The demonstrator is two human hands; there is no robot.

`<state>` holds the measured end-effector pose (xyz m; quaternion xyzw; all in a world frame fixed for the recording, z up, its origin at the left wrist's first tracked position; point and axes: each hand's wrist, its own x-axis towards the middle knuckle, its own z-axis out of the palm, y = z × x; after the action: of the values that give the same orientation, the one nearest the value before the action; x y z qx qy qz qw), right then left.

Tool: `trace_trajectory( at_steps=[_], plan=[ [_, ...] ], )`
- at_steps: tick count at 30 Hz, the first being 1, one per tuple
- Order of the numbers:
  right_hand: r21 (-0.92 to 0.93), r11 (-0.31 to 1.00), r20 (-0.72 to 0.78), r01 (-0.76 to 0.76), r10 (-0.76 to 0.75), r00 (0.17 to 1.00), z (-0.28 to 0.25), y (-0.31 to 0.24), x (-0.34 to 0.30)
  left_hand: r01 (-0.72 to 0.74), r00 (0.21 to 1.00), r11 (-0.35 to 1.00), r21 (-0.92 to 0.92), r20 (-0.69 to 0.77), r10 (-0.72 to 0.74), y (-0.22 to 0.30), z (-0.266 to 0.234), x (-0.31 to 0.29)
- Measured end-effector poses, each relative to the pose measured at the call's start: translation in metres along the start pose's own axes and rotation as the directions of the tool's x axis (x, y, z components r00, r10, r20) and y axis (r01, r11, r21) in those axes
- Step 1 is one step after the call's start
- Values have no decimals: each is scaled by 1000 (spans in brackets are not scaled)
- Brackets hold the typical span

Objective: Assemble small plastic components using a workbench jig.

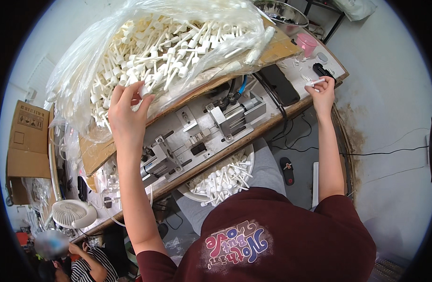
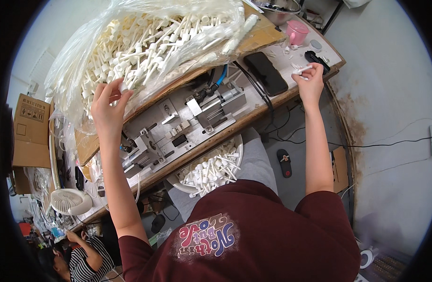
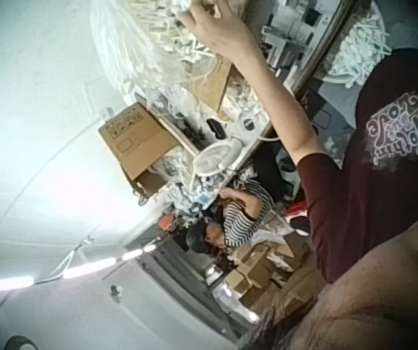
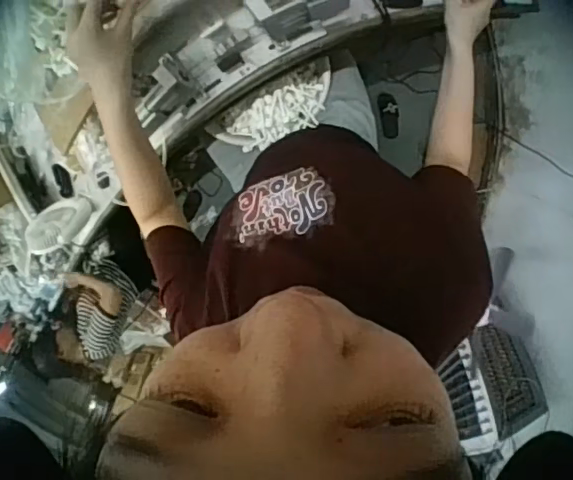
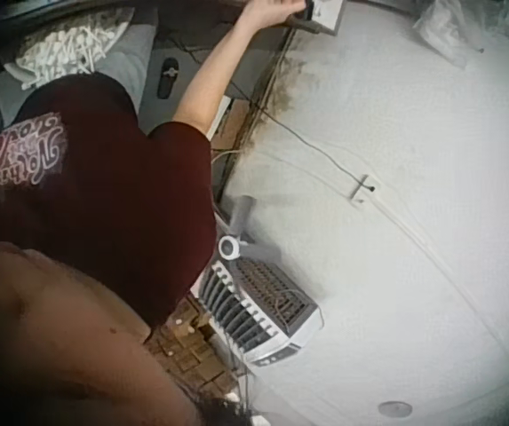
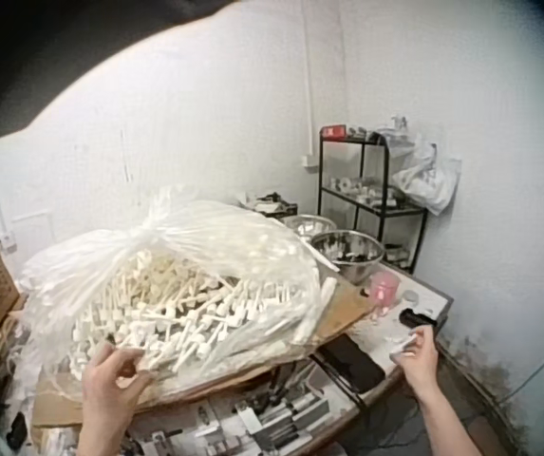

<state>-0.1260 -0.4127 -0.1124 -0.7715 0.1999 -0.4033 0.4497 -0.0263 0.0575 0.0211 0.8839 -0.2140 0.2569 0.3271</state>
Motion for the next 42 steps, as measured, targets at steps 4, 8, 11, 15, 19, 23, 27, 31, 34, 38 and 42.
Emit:
trace_trajectory(
  at_steps=[4, 8, 11, 15, 19, 23, 27, 31, 34, 38, 42],
  plan=[
    [-331, 943, 70, -28, 54, 996, -4, 26, 2, 8, 1000, 996, -89, -24, -10, 16, -11, -20],
    [-521, 853, 189, -37, 157, 969, 3, 37, 8, 52, 998, 988, -145, 46, -46, 32, -19, -61],
    [-623, 781, 276, 48, 162, 947, 6, 38, 20, 7, 988, 991, -135, 154, 14, 47, -21, -91],
    [-727, 670, 369, 148, 200, 908, 8, 15, 35, 56, 973, 978, -200, 229, -9, 55, -19, -121],
    [-748, 638, 390, 182, 200, 899, 13, 15, 43, 85, 969, 981, -174, 244, -41, 55, -12, -141],
    [-659, 687, 267, 306, -167, 949, 12, -54, 19, 96, 975, 987, -132, 212, -66, 47, 4, -166],
    [-252, 817, 294, 519, -447, 845, 56, -175, -13, -28, 986, 998, 63, 166, 17, 41, 21, -176],
    [207, 645, 402, 735, -741, 537, 132, -242, -52, -71, 985, 984, 165, 166, 43, 41, 32, -177],
    [256, 457, 391, 852, -855, 341, 197, -253, -64, -92, 984, 981, 169, 167, 64, 43, 35, -174],
    [116, 457, 648, 882, -707, 282, 242, -241, -68, -119, 978, 977, 176, 193, 84, 42, 35, -173],
    [131, 448, 638, 884, -721, 271, 239, -240, -65, -125, 983, 977, 170, 153, 99, 39, 45, -180]
  ],
)
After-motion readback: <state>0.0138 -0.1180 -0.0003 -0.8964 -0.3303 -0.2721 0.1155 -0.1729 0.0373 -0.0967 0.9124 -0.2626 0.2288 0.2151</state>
